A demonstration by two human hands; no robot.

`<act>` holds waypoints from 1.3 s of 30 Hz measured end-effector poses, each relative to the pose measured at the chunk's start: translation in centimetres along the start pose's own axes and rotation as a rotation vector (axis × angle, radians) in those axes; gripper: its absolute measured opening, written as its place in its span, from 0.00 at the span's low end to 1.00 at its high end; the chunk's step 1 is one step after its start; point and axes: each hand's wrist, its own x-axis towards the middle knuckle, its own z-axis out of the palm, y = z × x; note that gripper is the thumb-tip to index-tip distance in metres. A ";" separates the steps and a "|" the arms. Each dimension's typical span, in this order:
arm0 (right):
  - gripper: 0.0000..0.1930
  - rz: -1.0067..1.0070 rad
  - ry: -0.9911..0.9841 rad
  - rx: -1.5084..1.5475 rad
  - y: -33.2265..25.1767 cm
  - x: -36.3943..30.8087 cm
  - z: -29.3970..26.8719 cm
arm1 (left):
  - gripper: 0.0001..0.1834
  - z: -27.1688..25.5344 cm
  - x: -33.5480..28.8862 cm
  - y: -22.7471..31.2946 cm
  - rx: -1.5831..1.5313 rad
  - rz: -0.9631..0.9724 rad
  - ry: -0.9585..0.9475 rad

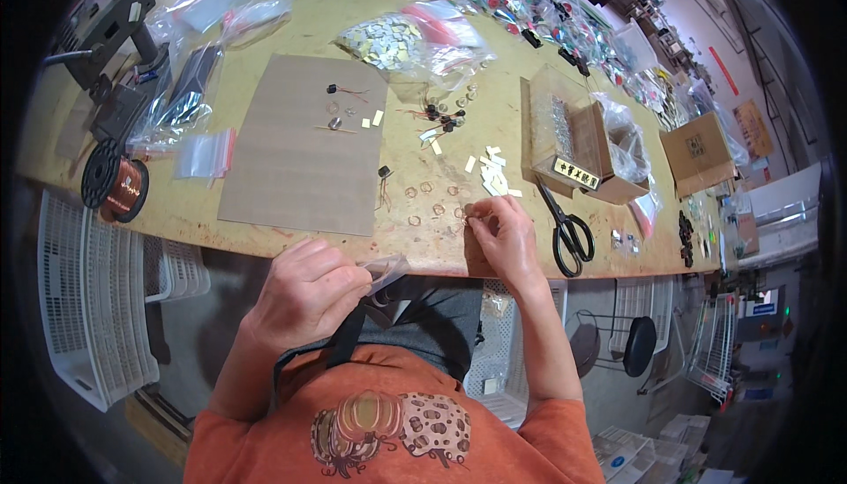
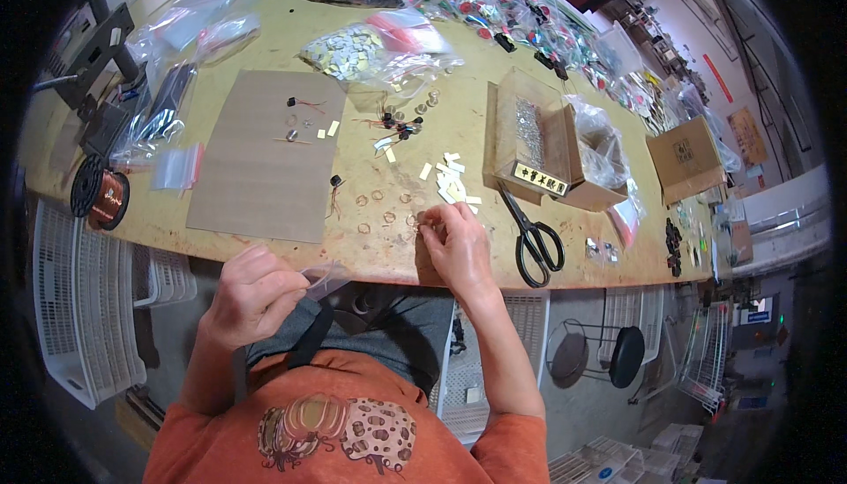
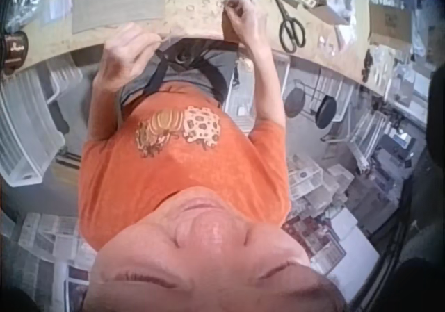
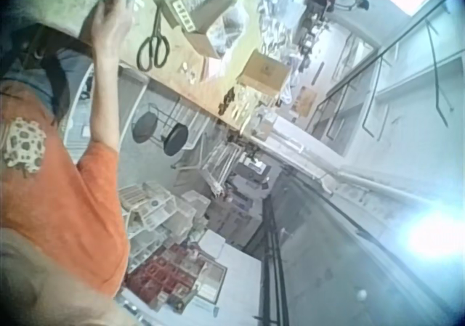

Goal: The person sits at a cluttered workbench and repeatedly picks small electronic components, places them into tiny plastic bags, and sets the bags aside. They handle components and bags one at a time, occasionally reaching for new items from nearby piles.

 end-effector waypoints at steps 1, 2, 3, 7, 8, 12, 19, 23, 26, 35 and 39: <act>0.06 0.013 -0.005 0.006 -0.1 -0.1 -0.1 | 0.07 0.0 0.0 0.0 0.002 -0.001 -0.003; 0.06 0.027 -0.011 0.011 -0.2 -0.1 -0.1 | 0.07 0.0 0.0 0.0 0.004 0.001 -0.004; 0.06 0.038 -0.018 0.018 -0.2 -0.2 -0.1 | 0.07 -0.1 -0.1 0.0 0.007 0.001 -0.003; 0.07 0.042 -0.082 0.003 -0.8 -0.1 -0.4 | 0.07 0.1 -0.1 -0.2 -0.002 0.017 0.016; 0.07 0.032 -0.084 -0.001 -0.8 -0.1 -0.4 | 0.07 0.1 -0.1 -0.2 -0.009 0.018 0.021; 0.06 0.012 -0.104 -0.035 -0.4 0.1 -0.3 | 0.08 0.3 -0.1 -0.1 -0.027 0.031 0.034; 0.08 0.022 -0.090 0.023 -1.1 0.1 -1.8 | 0.08 0.4 -0.1 -0.1 -0.014 0.011 0.034; 0.06 -0.015 -0.133 0.394 -6.8 -0.6 -3.4 | 0.08 0.7 0.2 0.3 0.005 0.054 0.027; 0.06 -0.204 -0.220 0.413 -10.4 -1.1 -3.6 | 0.08 0.9 1.0 0.8 0.006 0.104 0.007; 0.10 -0.377 -0.258 0.204 -10.2 -1.6 -3.3 | 0.08 1.4 1.6 1.1 -0.037 0.094 0.017; 0.14 -0.229 -0.301 0.455 -9.7 -1.4 -3.2 | 0.07 1.1 1.9 0.2 -0.080 0.056 0.011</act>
